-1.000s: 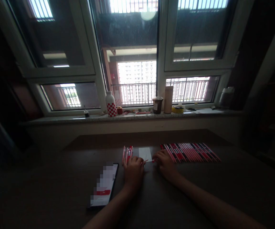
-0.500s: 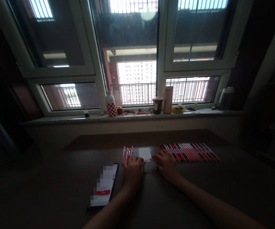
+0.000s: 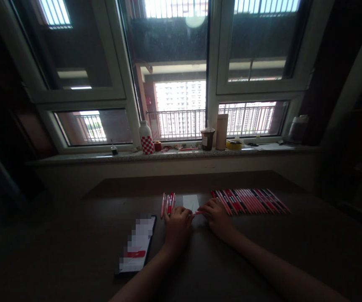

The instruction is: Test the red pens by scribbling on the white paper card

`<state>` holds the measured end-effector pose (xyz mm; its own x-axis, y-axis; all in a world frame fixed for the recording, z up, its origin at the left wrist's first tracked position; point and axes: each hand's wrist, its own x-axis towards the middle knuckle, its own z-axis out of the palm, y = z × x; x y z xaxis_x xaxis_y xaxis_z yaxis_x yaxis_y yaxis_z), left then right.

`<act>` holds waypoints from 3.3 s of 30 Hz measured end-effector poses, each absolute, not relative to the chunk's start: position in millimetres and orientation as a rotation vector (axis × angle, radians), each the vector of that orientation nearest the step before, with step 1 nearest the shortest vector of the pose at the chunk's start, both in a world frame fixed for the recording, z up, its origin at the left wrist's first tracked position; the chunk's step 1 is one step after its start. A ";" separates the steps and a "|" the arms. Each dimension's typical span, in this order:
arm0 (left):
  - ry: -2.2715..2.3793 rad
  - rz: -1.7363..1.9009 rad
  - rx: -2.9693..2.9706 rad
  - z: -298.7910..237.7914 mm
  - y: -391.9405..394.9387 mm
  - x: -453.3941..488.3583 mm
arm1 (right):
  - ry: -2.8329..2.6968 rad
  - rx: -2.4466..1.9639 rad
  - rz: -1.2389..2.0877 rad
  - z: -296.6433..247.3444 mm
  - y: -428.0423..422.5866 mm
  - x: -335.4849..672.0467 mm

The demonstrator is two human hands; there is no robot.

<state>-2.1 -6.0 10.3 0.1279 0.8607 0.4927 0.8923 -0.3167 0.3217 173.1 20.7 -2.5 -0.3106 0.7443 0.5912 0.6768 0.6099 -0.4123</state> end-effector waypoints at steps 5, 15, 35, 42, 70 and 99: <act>-1.789 -0.945 -2.325 9.7 -6.0 -1.9 | -2.064 -1.097 0.113 -3.9 21.7 172.6; -1.782 -0.933 -2.364 10.2 -5.1 -1.9 | -2.089 -1.074 0.147 -4.1 22.1 172.4; -1.809 -0.954 -2.374 8.7 -4.2 -3.6 | -2.059 -0.998 0.295 -3.0 23.9 172.1; -1.806 -0.947 -2.358 9.4 -5.2 -3.3 | -1.979 -0.989 0.326 -0.5 24.1 172.8; -1.826 -0.881 -2.348 8.0 -6.2 -4.6 | -1.652 -1.099 0.455 -18.2 40.5 176.4; -1.882 -0.839 -2.276 10.0 -7.0 -3.8 | -1.804 -1.123 0.241 -4.3 30.2 176.0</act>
<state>-3.8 -7.0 10.0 0.1003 0.8884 0.4479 0.9272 -0.2468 0.2819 176.0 30.2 -4.3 -0.1140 0.7760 0.6203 0.5861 0.5567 -0.5887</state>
